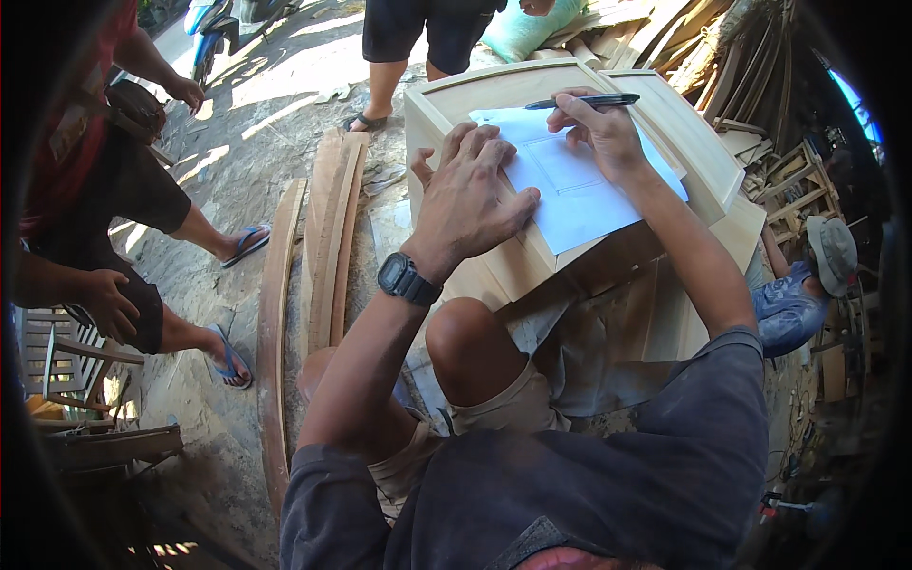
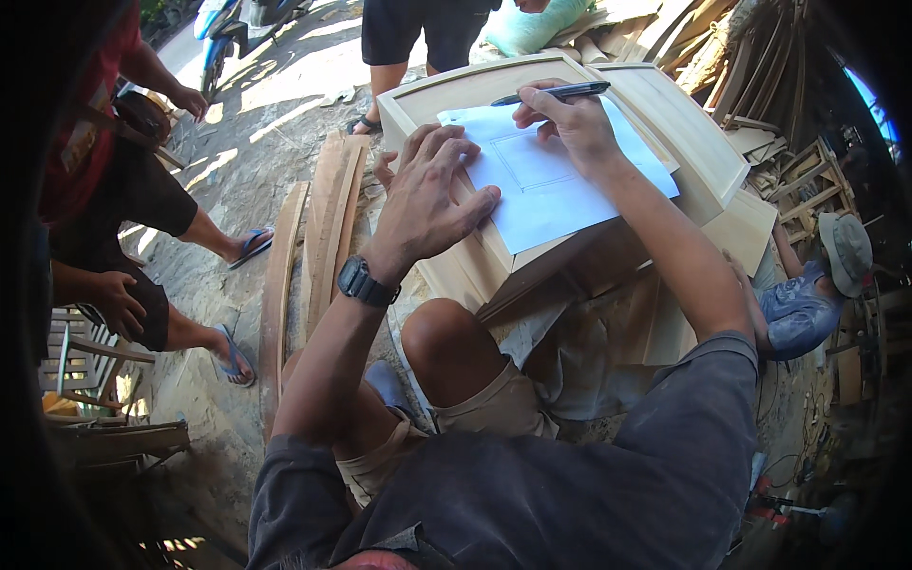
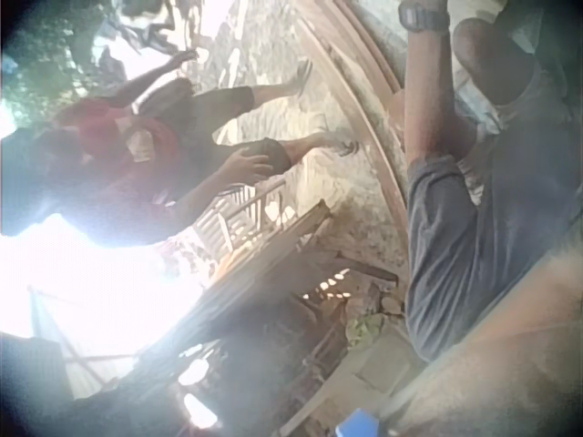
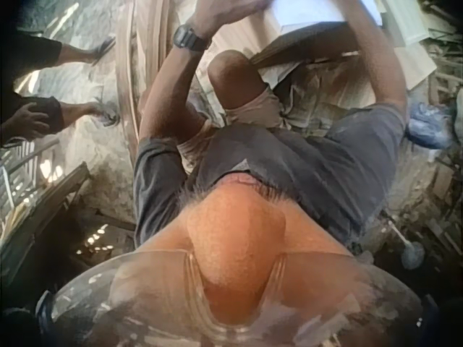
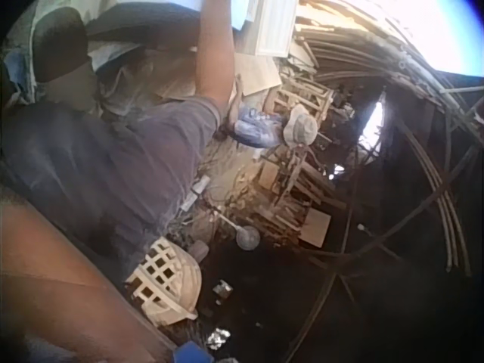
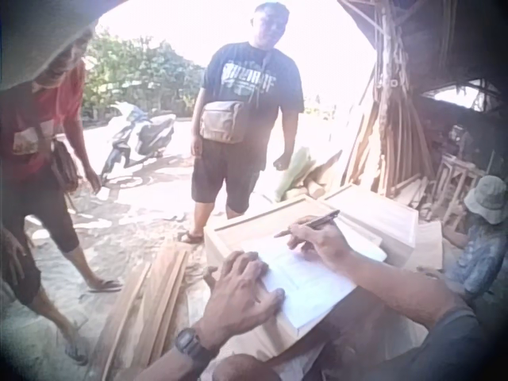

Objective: The person holds a drawing on paper and discusses it with another person, uses a square and a pencil to mark measurements on long wooden boards on the floor, and writes on a technical drawing placed on a wooden cabinet.

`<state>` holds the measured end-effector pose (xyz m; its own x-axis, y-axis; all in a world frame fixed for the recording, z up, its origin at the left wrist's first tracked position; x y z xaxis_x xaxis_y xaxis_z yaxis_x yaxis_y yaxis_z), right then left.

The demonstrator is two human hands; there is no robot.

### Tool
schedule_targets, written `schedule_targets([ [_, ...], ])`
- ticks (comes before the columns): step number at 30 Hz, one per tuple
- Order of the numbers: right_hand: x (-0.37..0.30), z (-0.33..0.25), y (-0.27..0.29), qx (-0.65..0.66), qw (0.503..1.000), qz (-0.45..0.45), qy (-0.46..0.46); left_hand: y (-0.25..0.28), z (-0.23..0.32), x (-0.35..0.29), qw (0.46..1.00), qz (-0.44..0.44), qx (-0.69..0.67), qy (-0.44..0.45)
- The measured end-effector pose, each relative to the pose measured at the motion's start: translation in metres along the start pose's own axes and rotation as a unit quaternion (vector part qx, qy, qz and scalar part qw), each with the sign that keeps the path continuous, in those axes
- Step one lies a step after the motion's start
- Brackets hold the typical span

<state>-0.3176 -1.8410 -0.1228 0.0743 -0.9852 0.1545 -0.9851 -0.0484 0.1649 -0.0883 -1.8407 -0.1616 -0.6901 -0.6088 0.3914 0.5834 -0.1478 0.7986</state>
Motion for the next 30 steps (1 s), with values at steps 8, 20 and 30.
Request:
schedule_targets([
  [8,0.016,0.007,0.001,0.030,0.997,-0.064,-0.029,-0.004,-0.009,0.004,1.000,0.003,-0.013,0.017],
  [20,0.013,0.015,-0.004,0.035,0.997,-0.070,-0.010,-0.010,-0.003,-0.007,0.995,0.045,-0.086,0.028],
  [30,0.019,0.003,-0.008,-0.001,0.997,-0.078,0.024,-0.012,0.001,-0.015,0.999,0.029,-0.031,0.008],
])
Point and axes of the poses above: each hand's wrist, its own x-axis towards the middle knuckle, its own y-axis out of the back of the hand, z = x × y, the point moved 3 cm from there along x, towards the middle knuckle, and after that the axes turned 14 degrees about -z, right-handed, at the moved point
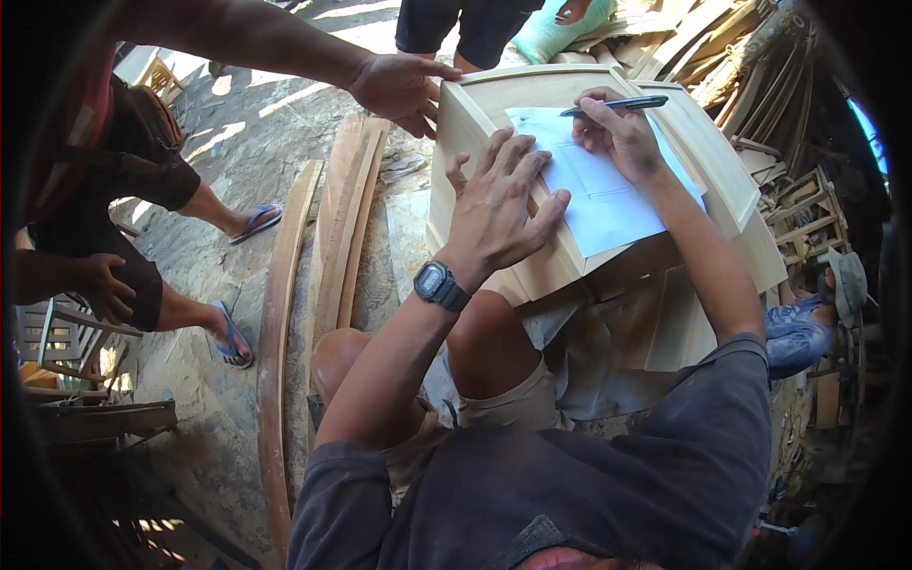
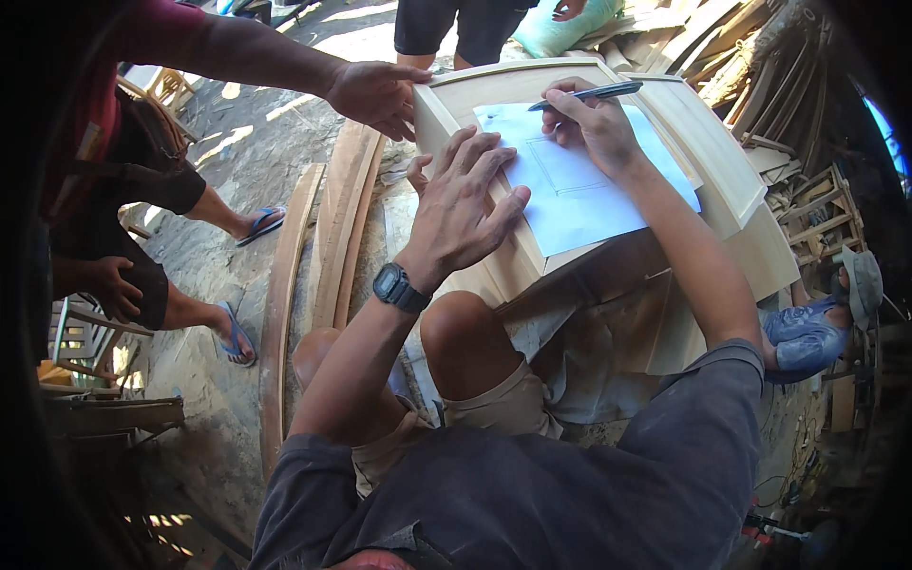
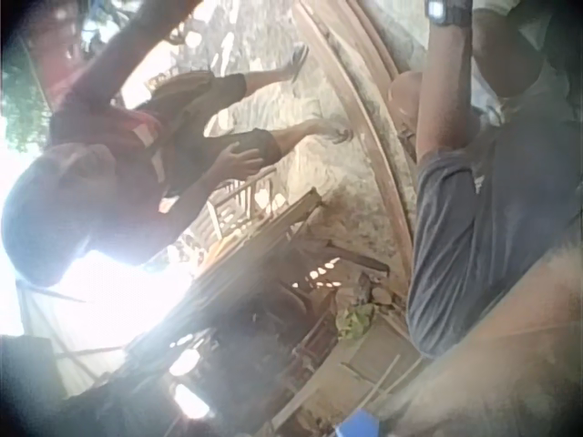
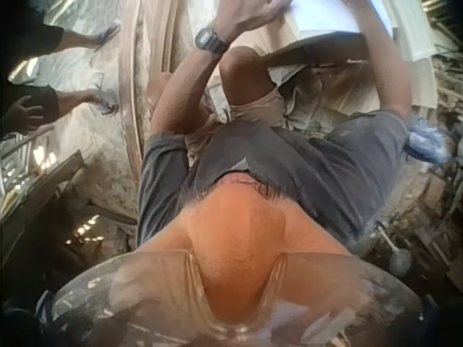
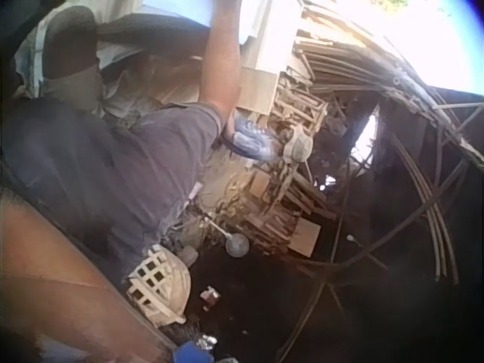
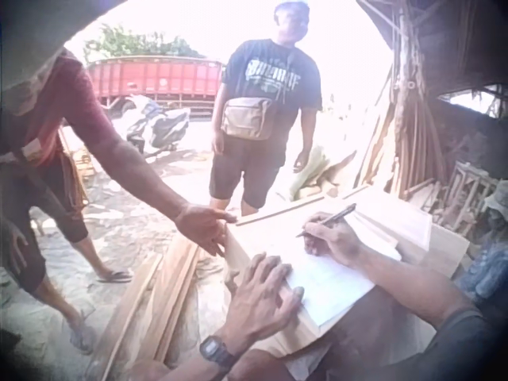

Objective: The person holds a drawing on paper and discusses it with another person, uses a square and a pencil to mark measurements on long wooden boards on the floor, and writes on a technical drawing placed on a wooden cabinet.

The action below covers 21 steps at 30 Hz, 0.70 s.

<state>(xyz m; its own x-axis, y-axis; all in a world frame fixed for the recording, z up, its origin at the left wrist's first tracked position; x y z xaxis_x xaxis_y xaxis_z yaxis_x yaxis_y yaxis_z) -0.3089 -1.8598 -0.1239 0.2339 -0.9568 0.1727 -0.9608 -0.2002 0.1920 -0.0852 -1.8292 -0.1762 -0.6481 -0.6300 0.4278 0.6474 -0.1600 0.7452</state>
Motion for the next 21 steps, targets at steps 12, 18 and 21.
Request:
schedule_targets([
  [12,0.019,0.006,0.013,-0.437,0.899,-0.029,-0.021,-0.001,-0.001,-0.003,1.000,0.012,-0.007,0.000],
  [18,0.024,0.005,-0.002,-0.407,0.912,-0.034,0.034,-0.001,-0.001,-0.001,1.000,0.013,-0.013,0.001],
  [21,0.023,0.004,-0.002,-0.386,0.921,-0.056,-0.001,-0.002,0.001,-0.002,1.000,0.009,-0.013,0.003],
])
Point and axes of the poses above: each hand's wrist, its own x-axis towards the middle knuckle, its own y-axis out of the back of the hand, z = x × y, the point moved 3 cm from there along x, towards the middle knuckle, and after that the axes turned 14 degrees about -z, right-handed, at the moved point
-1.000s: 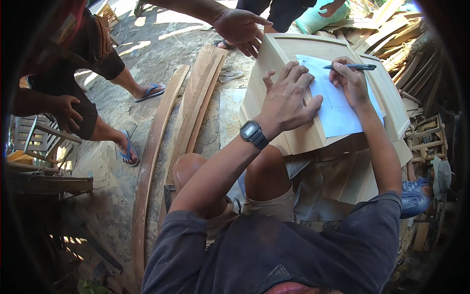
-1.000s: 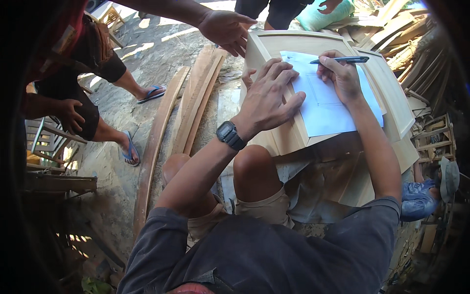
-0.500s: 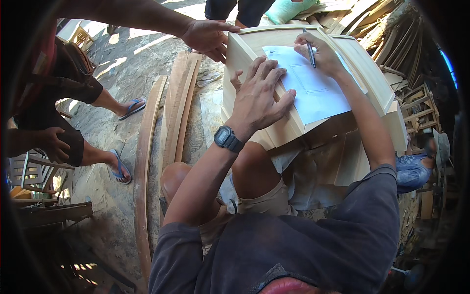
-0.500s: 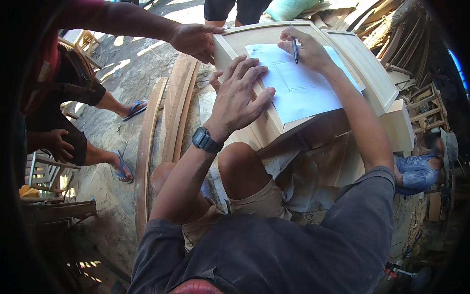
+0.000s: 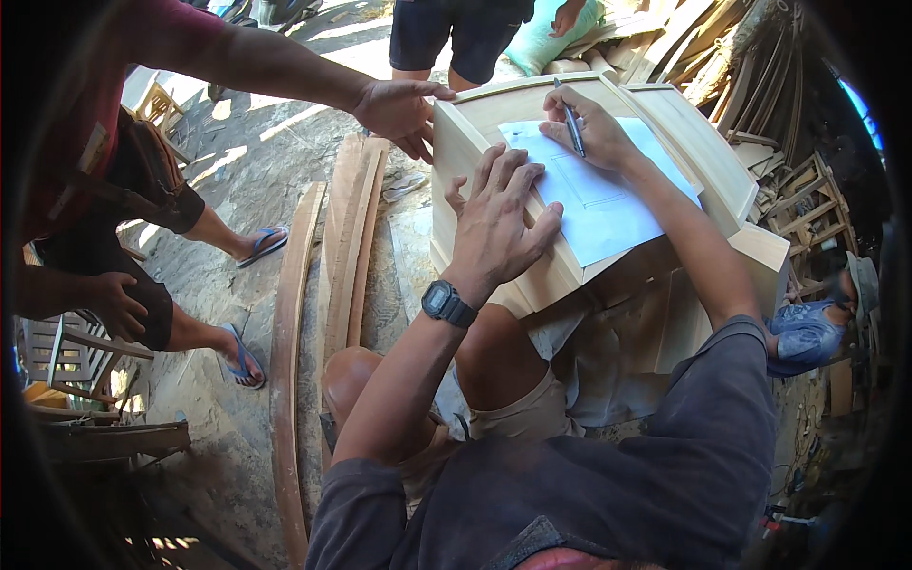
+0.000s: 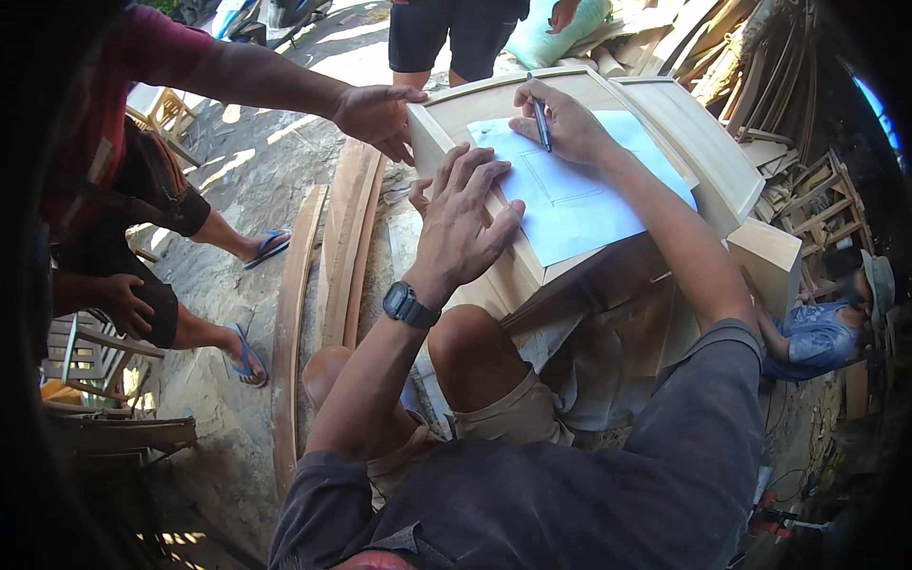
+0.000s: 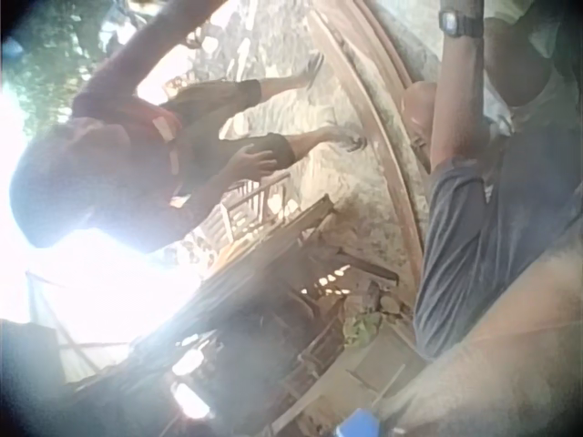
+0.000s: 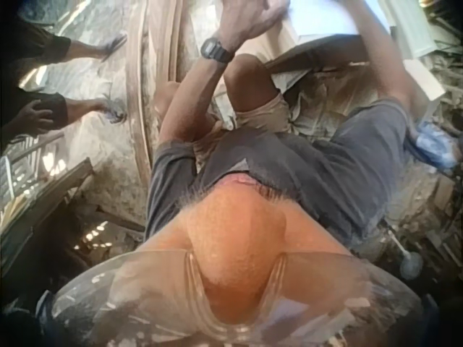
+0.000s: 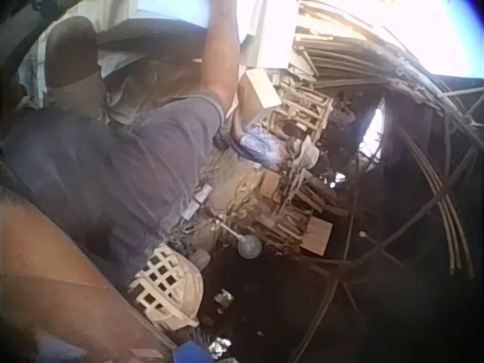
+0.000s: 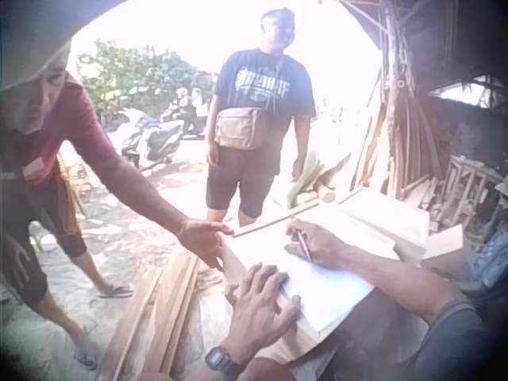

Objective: The person holds a drawing on paper and discusses it with another person, uses a square and a pencil to mark measurements on long wooden boards on the floor, and writes on a technical drawing placed on a wooden cabinet.

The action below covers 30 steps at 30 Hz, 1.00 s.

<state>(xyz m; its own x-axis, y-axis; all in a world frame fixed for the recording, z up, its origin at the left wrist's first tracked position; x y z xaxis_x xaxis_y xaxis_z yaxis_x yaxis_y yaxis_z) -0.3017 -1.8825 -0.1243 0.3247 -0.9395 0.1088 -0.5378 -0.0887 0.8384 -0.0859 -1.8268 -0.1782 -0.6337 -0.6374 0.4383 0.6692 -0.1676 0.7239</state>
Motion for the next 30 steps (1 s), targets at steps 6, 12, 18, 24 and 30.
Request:
schedule_targets([
  [6,0.007,0.006,-0.004,0.036,0.997,0.036,0.061,-0.001,-0.004,0.003,1.000,0.018,-0.011,-0.011],
  [12,0.004,0.015,0.005,0.234,0.968,0.056,0.071,0.000,-0.004,0.003,1.000,0.010,-0.009,-0.005],
  [18,-0.009,0.006,0.000,0.393,0.919,0.029,-0.002,0.008,0.000,0.005,1.000,-0.019,-0.008,-0.006],
  [24,-0.004,0.006,0.001,0.391,0.920,0.000,-0.031,0.012,-0.010,0.018,0.998,-0.044,-0.017,-0.033],
  [30,-0.007,0.008,-0.002,0.359,0.932,0.026,-0.042,0.009,-0.006,0.015,0.999,-0.022,-0.014,-0.031],
])
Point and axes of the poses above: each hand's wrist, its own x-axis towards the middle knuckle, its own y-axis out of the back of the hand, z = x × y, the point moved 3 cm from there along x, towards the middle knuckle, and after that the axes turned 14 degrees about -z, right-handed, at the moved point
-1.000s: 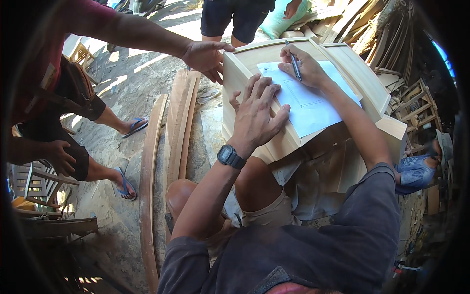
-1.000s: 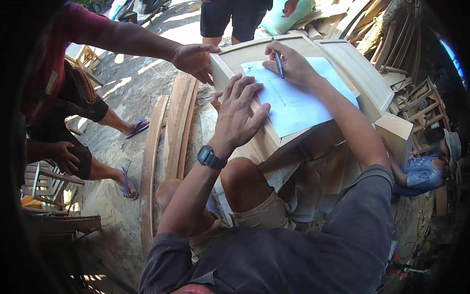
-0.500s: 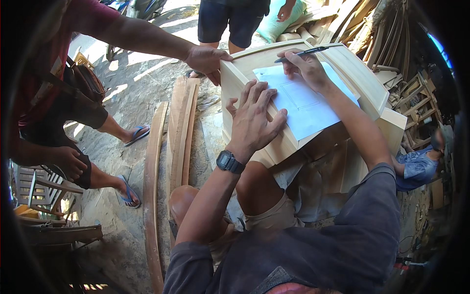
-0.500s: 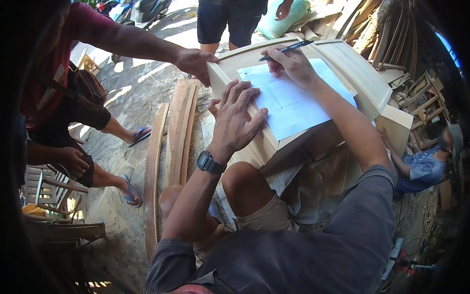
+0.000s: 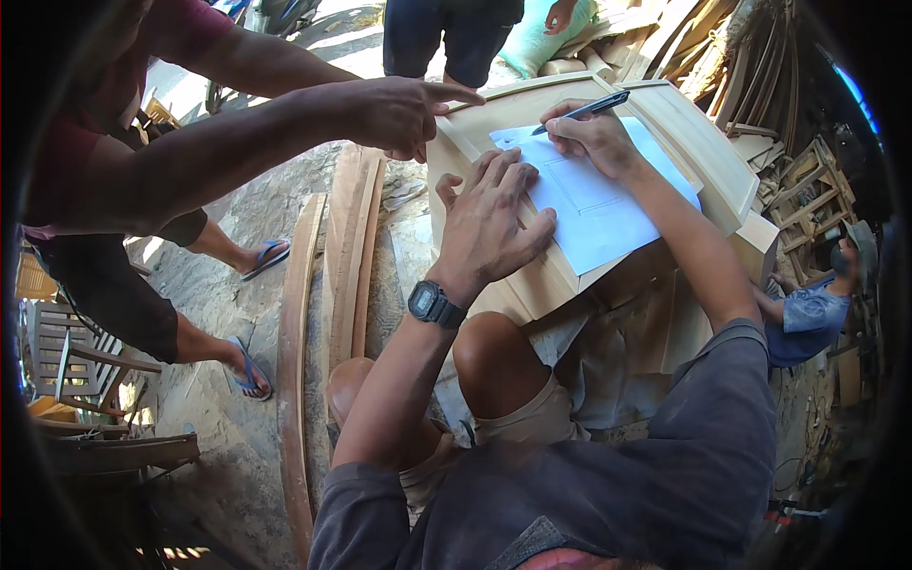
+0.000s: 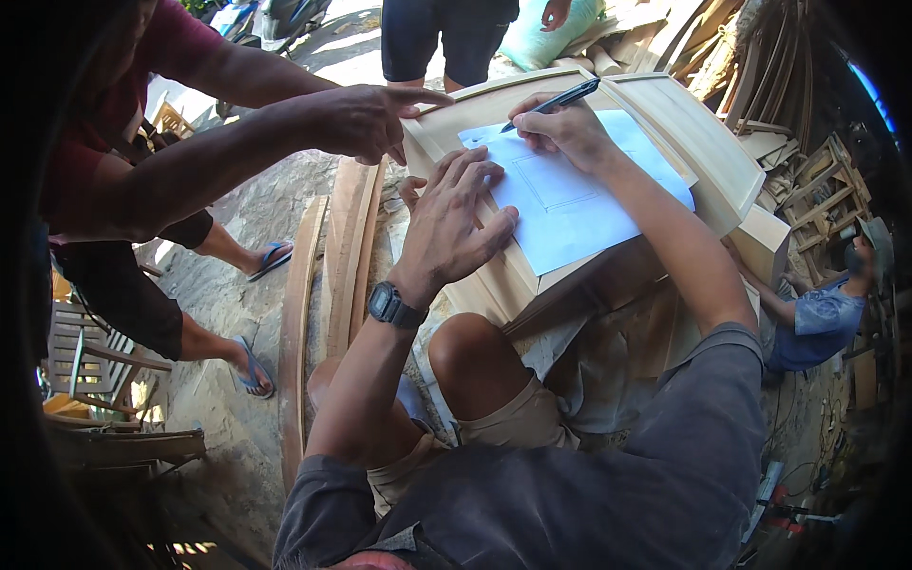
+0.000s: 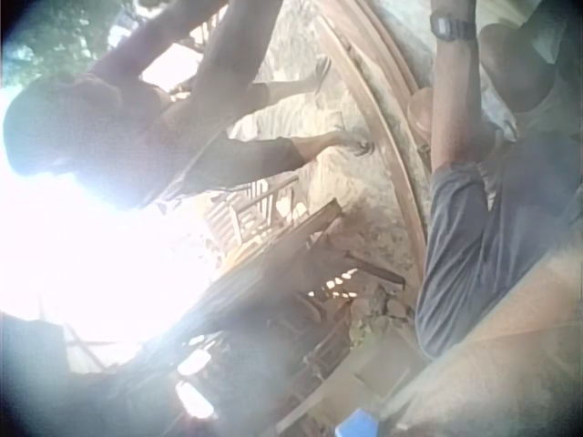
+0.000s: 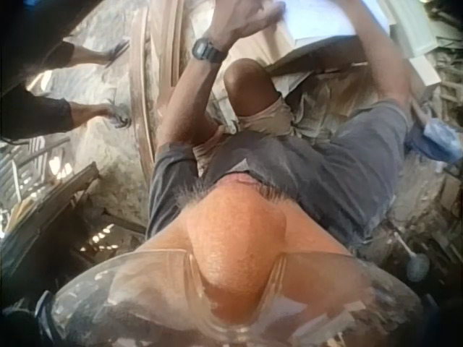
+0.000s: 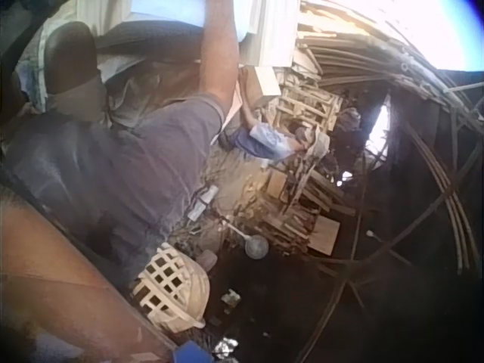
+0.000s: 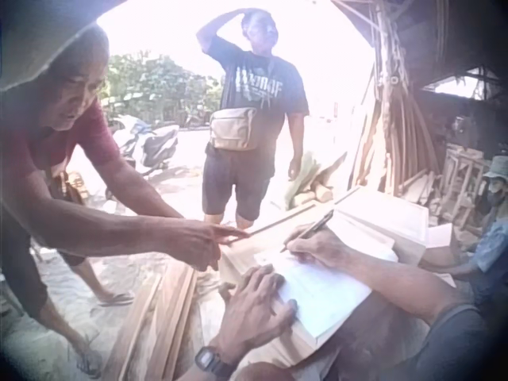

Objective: The person holds a drawing on paper and discusses it with another person, uses a square and a pencil to mark measurements on long wooden boards on the floor, and writes on a technical drawing placed on a wooden cabinet.

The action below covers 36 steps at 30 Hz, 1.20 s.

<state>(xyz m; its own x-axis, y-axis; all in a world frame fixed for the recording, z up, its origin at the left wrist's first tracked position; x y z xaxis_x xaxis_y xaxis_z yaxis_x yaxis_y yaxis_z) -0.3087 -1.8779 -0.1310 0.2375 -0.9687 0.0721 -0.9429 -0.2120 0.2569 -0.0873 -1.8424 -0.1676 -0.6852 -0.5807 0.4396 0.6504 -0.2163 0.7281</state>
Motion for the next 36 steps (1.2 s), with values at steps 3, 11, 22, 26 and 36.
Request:
schedule_targets([
  [3,0.001,-0.001,-0.002,0.001,1.000,-0.002,0.007,0.001,0.003,-0.001,1.000,-0.004,0.002,0.012],
  [11,0.002,-0.001,-0.001,0.009,1.000,-0.002,0.006,0.000,0.003,-0.003,1.000,0.010,-0.006,0.019],
  [22,-0.001,0.001,0.006,-0.005,1.000,0.004,0.007,-0.003,0.002,-0.001,0.999,0.028,-0.038,-0.002],
  [26,0.000,0.002,0.006,0.017,1.000,0.004,0.016,-0.003,0.002,-0.001,0.999,0.030,-0.028,0.002],
  [36,0.000,0.007,0.007,0.035,0.999,-0.011,0.019,-0.001,0.006,-0.003,0.999,0.020,-0.025,0.010],
])
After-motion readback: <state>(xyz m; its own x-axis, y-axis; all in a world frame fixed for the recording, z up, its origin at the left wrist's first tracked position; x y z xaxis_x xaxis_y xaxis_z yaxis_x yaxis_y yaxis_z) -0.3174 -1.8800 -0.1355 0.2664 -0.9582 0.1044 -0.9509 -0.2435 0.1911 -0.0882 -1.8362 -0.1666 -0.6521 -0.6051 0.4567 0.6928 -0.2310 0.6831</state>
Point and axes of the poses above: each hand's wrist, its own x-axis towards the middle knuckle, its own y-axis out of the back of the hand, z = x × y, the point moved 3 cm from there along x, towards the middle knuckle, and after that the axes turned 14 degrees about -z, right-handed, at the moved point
